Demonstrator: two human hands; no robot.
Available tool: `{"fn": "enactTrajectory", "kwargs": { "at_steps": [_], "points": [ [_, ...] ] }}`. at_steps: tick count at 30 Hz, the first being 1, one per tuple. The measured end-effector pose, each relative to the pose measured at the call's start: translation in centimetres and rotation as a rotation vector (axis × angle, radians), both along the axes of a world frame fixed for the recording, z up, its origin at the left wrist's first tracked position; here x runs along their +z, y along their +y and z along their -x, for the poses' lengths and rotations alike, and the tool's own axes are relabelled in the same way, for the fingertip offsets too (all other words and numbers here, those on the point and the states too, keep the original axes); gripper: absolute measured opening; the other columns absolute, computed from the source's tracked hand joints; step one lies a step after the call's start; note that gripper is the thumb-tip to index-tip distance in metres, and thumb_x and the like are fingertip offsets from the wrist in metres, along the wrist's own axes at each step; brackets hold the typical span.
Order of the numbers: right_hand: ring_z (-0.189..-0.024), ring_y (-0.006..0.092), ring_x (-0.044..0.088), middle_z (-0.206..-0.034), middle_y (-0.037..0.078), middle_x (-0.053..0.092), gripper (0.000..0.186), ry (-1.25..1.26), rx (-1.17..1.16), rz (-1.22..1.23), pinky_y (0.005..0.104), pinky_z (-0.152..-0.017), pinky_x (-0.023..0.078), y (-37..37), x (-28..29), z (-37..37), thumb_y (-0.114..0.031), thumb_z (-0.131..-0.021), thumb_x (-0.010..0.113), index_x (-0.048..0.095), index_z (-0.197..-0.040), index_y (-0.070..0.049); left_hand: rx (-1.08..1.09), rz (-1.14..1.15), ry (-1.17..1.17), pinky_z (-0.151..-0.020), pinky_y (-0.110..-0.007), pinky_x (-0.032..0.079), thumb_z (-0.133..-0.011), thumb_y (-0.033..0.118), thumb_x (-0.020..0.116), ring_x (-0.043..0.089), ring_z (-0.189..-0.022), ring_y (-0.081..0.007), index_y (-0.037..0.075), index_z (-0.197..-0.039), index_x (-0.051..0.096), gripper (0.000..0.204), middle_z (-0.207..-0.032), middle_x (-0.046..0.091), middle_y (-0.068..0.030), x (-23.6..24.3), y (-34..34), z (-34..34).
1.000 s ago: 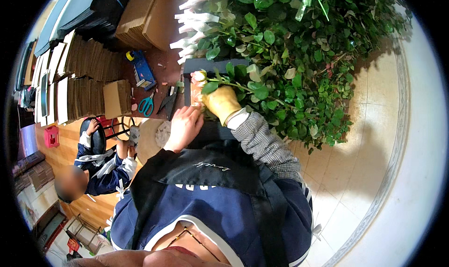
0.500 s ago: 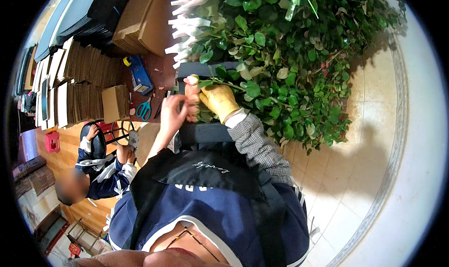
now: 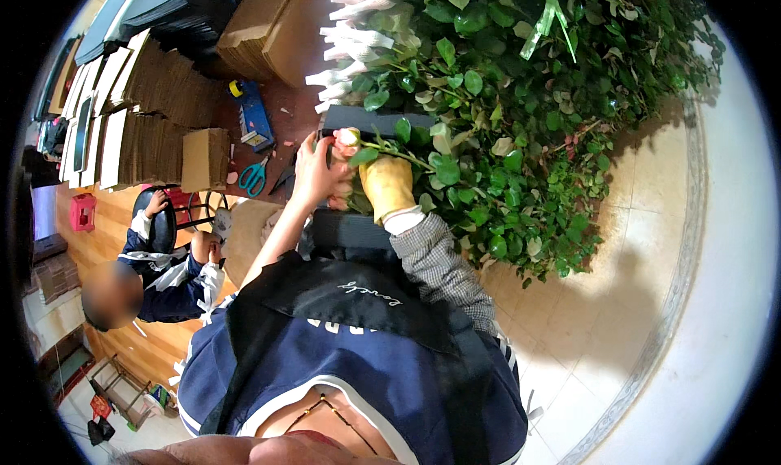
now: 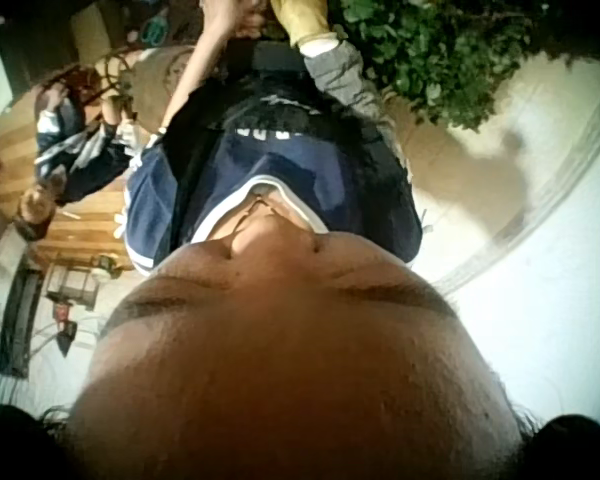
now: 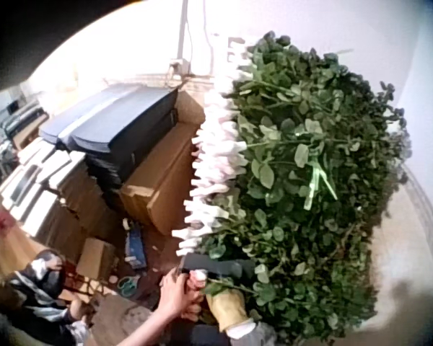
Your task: The person picks up roses from a pile, places them individually into slots in a foam holder inside a plastic tray, and then picks up the tray.
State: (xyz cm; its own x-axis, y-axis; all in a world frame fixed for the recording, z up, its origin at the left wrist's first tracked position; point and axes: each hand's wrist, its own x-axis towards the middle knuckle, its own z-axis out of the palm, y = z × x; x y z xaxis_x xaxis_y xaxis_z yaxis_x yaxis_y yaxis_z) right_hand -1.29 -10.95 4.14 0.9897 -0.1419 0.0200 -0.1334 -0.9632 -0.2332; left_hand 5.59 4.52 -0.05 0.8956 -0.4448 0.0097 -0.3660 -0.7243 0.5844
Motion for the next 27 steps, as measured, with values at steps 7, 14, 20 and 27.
{"fn": "enactTrajectory", "kwargs": {
  "at_steps": [7, 14, 20, 27],
  "points": [
    [-0.077, 0.0315, 0.071, -0.084, 0.013, 0.072, 0.011, -0.149, 0.15, 0.005, 0.0434, -0.07, 0.056, -0.2, -2.7, 0.3, -0.013, -0.085, 0.063, 0.071, -0.09, -0.009, 0.008, 0.23, 0.24, -0.109, -0.051, 0.038, -0.076, 0.038, 0.084, 0.042, -0.132, -0.0454, 0.006, -0.124, 0.064, 0.061, -0.141, 0.046, -0.0286, -1.7, 0.0, -1.1],
    [-0.086, 0.0327, 0.071, -0.096, 0.017, 0.072, 0.023, -0.107, 0.055, -0.456, 0.042, -0.076, 0.056, 2.4, 8.3, 2.2, -0.016, -0.091, 0.068, 0.069, -0.112, -0.007, -0.023, 0.222, 0.187, -0.112, -0.052, 0.034, -0.081, 0.035, 0.079, 0.042, -0.133, -0.0452, 0.013, -0.116, 0.07, 0.042, -0.14, 0.049, -0.0303, -4.8, 1.0, -0.3],
    [-0.099, 0.0227, 0.071, -0.109, 0.013, 0.073, 0.027, -0.125, -0.218, -1.052, 0.0322, -0.086, 0.054, -0.9, -0.2, 0.8, -0.011, -0.094, 0.064, 0.066, -0.121, -0.004, -0.025, 0.367, 0.238, -0.111, -0.051, 0.036, -0.082, 0.04, 0.078, 0.044, -0.132, -0.0444, 0.014, -0.111, 0.075, 0.04, -0.137, 0.052, -0.0288, -3.6, 0.5, -0.3],
    [-0.097, 0.0254, 0.071, -0.106, 0.014, 0.073, 0.027, -0.209, -0.21, -0.942, 0.0354, -0.085, 0.054, -1.1, -4.1, -0.2, -0.011, -0.093, 0.066, 0.066, -0.118, -0.002, -0.061, 0.26, 0.302, -0.104, -0.048, 0.04, -0.083, 0.039, 0.078, 0.051, -0.118, -0.0433, 0.007, -0.117, 0.07, 0.047, -0.13, 0.052, -0.027, -2.0, 0.8, -0.7]
  ]
}}
